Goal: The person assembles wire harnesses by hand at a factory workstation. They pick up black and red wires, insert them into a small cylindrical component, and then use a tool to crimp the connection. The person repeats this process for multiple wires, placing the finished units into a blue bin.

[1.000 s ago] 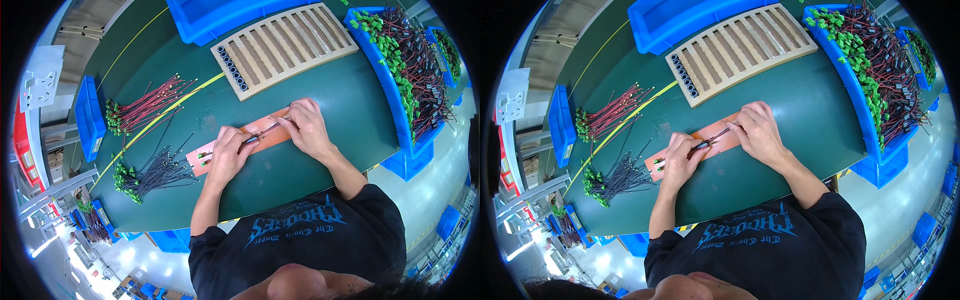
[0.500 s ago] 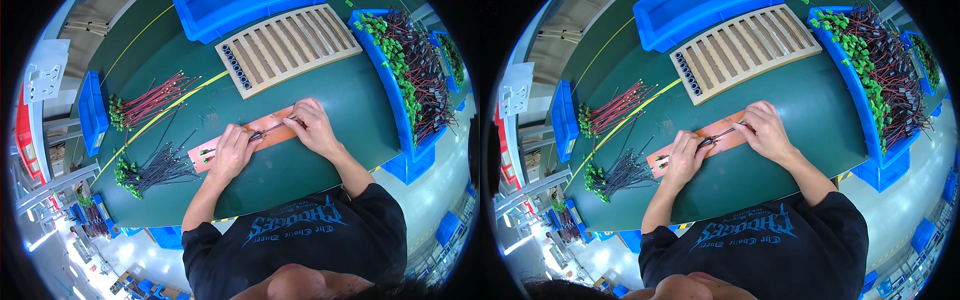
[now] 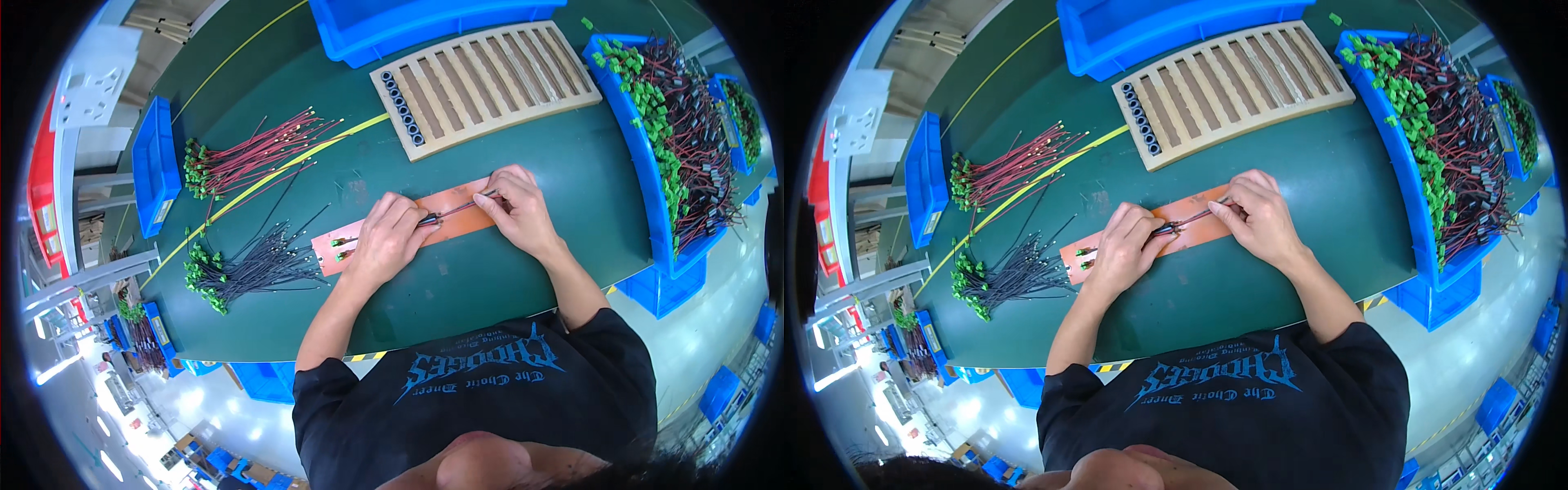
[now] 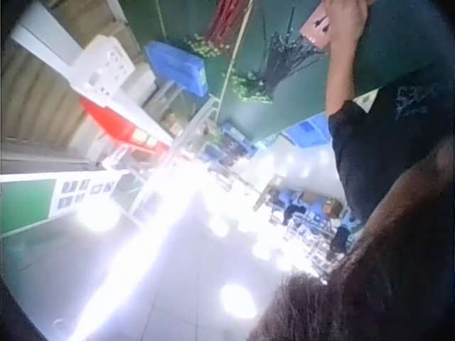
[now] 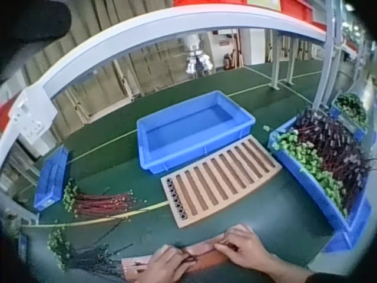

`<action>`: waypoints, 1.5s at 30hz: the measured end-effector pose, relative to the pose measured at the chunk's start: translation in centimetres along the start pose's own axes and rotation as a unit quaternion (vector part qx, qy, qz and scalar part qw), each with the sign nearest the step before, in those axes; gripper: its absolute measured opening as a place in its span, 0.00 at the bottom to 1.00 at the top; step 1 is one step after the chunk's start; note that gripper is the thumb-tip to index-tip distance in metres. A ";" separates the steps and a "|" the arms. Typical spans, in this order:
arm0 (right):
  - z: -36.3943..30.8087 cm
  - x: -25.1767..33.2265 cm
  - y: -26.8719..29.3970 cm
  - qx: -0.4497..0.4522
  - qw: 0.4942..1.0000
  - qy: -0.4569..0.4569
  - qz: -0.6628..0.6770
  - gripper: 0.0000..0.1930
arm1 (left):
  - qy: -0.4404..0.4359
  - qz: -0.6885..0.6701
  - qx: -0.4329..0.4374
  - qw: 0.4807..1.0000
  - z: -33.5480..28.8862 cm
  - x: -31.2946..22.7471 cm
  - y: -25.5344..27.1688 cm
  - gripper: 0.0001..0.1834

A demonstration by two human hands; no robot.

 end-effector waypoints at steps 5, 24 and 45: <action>0.4 1.4 -0.4 0.023 0.999 0.028 0.027 0.07 | 0.019 -0.005 -0.043 0.999 -1.1 0.2 0.3 0.15; 1.4 4.3 -3.5 0.098 0.989 0.098 -0.053 0.05 | 0.029 -0.062 -0.043 0.997 -1.0 0.4 0.5 0.15; 1.5 4.1 -3.3 0.097 0.989 0.104 -0.034 0.06 | -0.048 -0.007 -0.009 0.999 -0.2 -0.7 -0.2 0.17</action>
Point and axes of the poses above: each hand's wrist, its own z-axis towards the middle knuckle, its own y-axis out of the back of the hand, x = y × z, the point moved 9 cm from there along z, towards the middle knuckle, and after that the axes turned 6 degrees about y, right-handed, at the moved point
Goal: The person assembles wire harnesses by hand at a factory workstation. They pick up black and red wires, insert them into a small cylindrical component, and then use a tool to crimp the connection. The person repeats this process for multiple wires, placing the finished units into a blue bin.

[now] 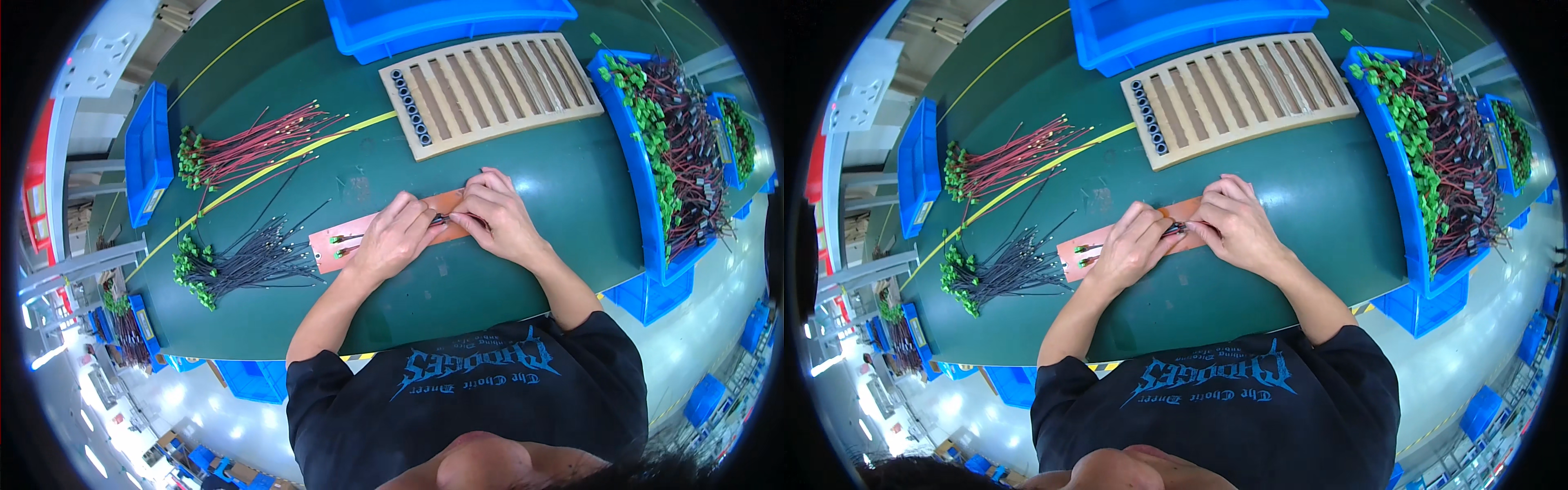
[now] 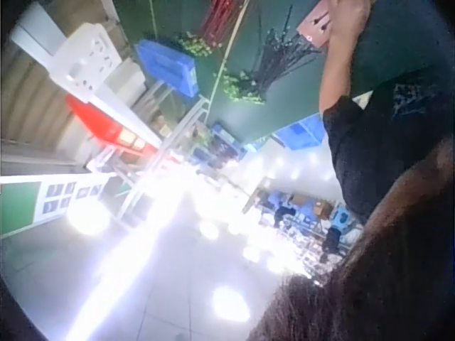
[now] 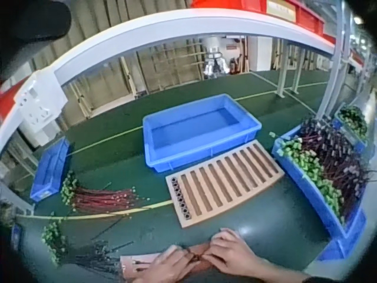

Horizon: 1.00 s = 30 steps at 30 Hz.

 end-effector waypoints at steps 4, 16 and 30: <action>0.2 -0.1 0.1 -0.001 1.000 0.004 0.001 0.06 | 0.028 -0.008 -0.005 1.000 -0.3 0.4 -0.2 0.17; 0.4 0.1 -0.2 -0.006 1.000 0.011 -0.004 0.06 | 0.035 -0.045 -0.037 0.998 -1.2 0.9 0.7 0.15; 3.7 4.6 1.9 0.257 0.966 0.029 0.023 0.38 | 0.157 -0.280 -0.116 0.940 -2.5 4.4 2.9 0.22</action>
Point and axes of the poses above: each hand's wrist, its own z-axis towards the middle knuckle, its own y-axis out of the back of the hand, x = y × z, the point moved 9 cm from there along z, towards the middle knuckle, and after that the axes turned 6 degrees about y, right-handed, at the moved point
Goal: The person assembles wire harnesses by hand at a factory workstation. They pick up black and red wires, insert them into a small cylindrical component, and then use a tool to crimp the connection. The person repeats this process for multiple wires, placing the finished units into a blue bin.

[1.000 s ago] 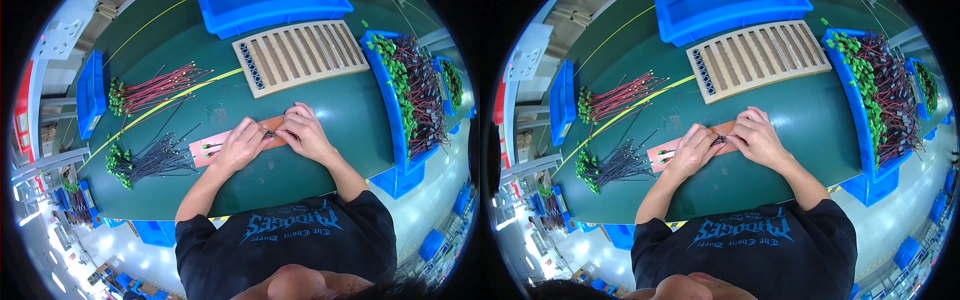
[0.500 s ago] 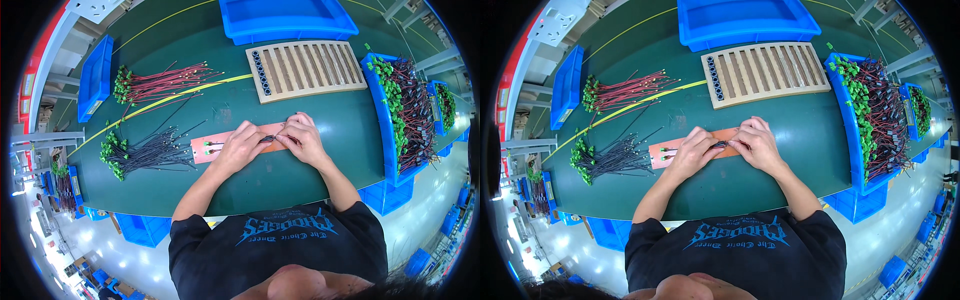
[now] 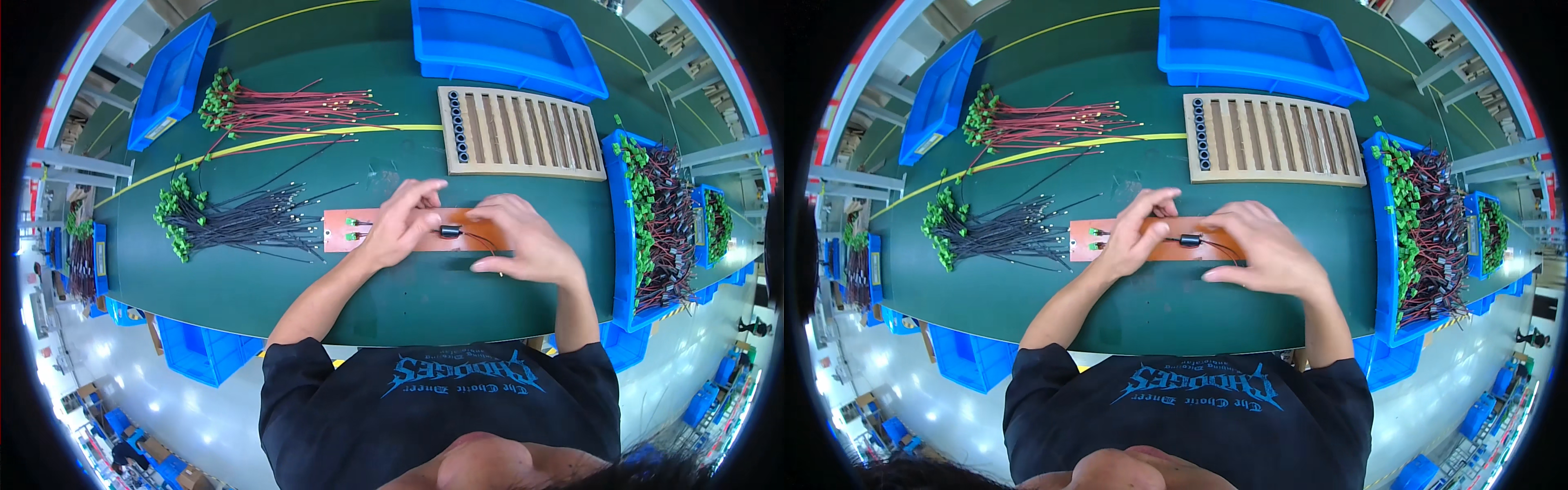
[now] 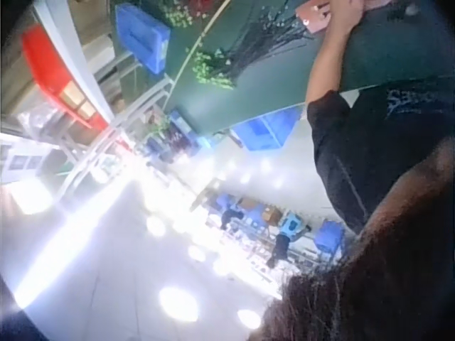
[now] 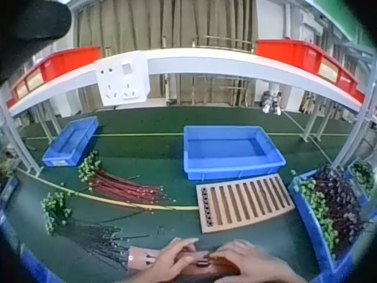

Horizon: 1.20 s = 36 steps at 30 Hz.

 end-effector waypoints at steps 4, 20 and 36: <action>4.2 3.1 -3.7 0.041 0.971 0.054 -0.231 0.31 | 0.069 -0.058 -0.095 0.991 -0.7 1.9 1.8 0.17; 6.8 4.3 -7.4 0.143 0.889 0.162 -0.405 0.04 | 0.024 0.147 -0.020 0.989 -1.4 1.1 -0.2 0.17; 4.3 3.1 4.4 0.017 0.901 0.210 -0.379 0.12 | 0.092 0.132 0.078 0.984 -0.6 -3.2 0.2 0.16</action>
Point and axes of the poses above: each hand's wrist, its own z-axis towards the middle knuckle, its own y-axis out of the back of the hand, x = y × z, the point moved 9 cm from there along z, towards the middle knuckle, and after that the axes turned 6 degrees about y, right-handed, at the moved point
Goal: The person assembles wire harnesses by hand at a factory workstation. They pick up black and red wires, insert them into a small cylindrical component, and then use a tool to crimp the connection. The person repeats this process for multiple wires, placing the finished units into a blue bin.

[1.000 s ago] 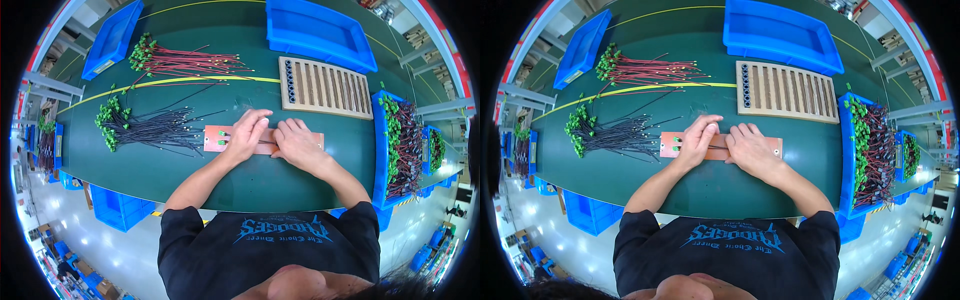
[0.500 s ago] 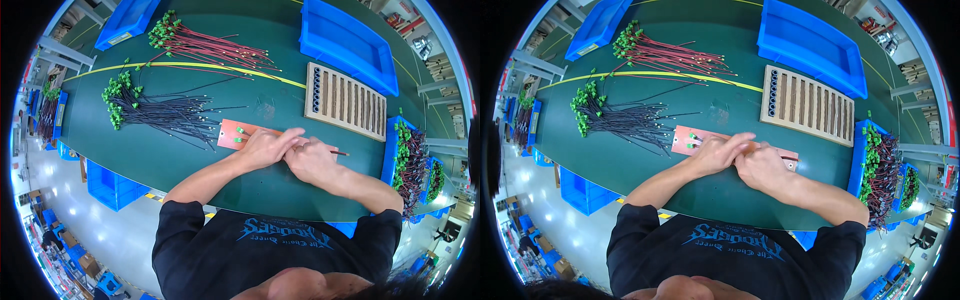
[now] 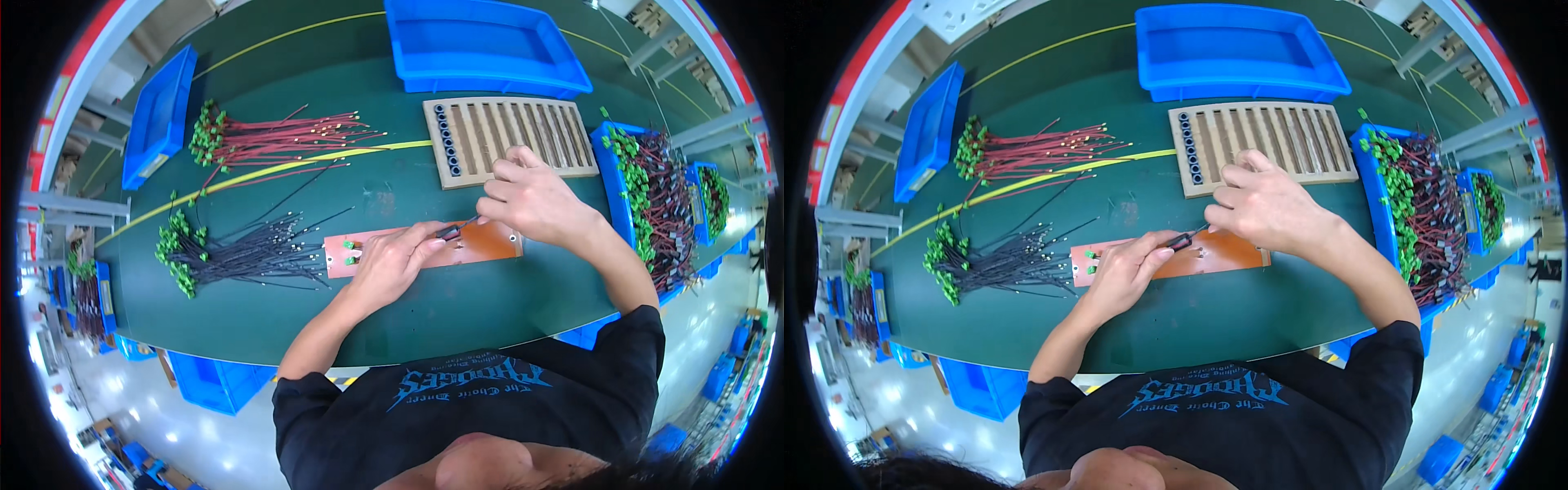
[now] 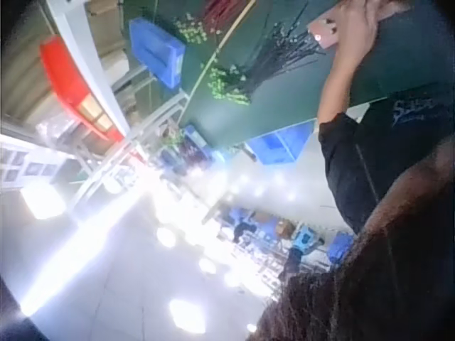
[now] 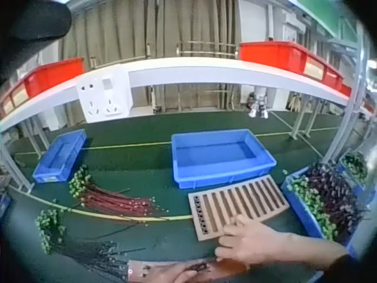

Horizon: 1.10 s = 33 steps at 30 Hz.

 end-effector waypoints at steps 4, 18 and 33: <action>-0.3 1.2 4.5 -0.071 0.997 0.008 0.009 0.09 | 0.065 -0.154 0.154 0.974 -0.6 -4.0 -0.5 0.17; -7.1 3.8 -9.3 -0.316 0.537 -0.337 0.705 0.15 | 0.176 -0.455 0.149 0.860 -4.2 -1.3 -9.8 0.19; -9.4 3.6 -8.4 -0.376 0.626 -0.375 0.571 0.14 | 0.247 -0.398 0.158 0.869 -5.6 1.8 -13.1 0.15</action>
Point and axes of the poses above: each hand's wrist, its own z-axis towards the middle knuckle, its own y-axis out of the back of the hand, x = y × z, the point moved 9 cm from there along z, towards the middle knuckle, and after that the axes turned 6 degrees about y, right-handed, at the moved point
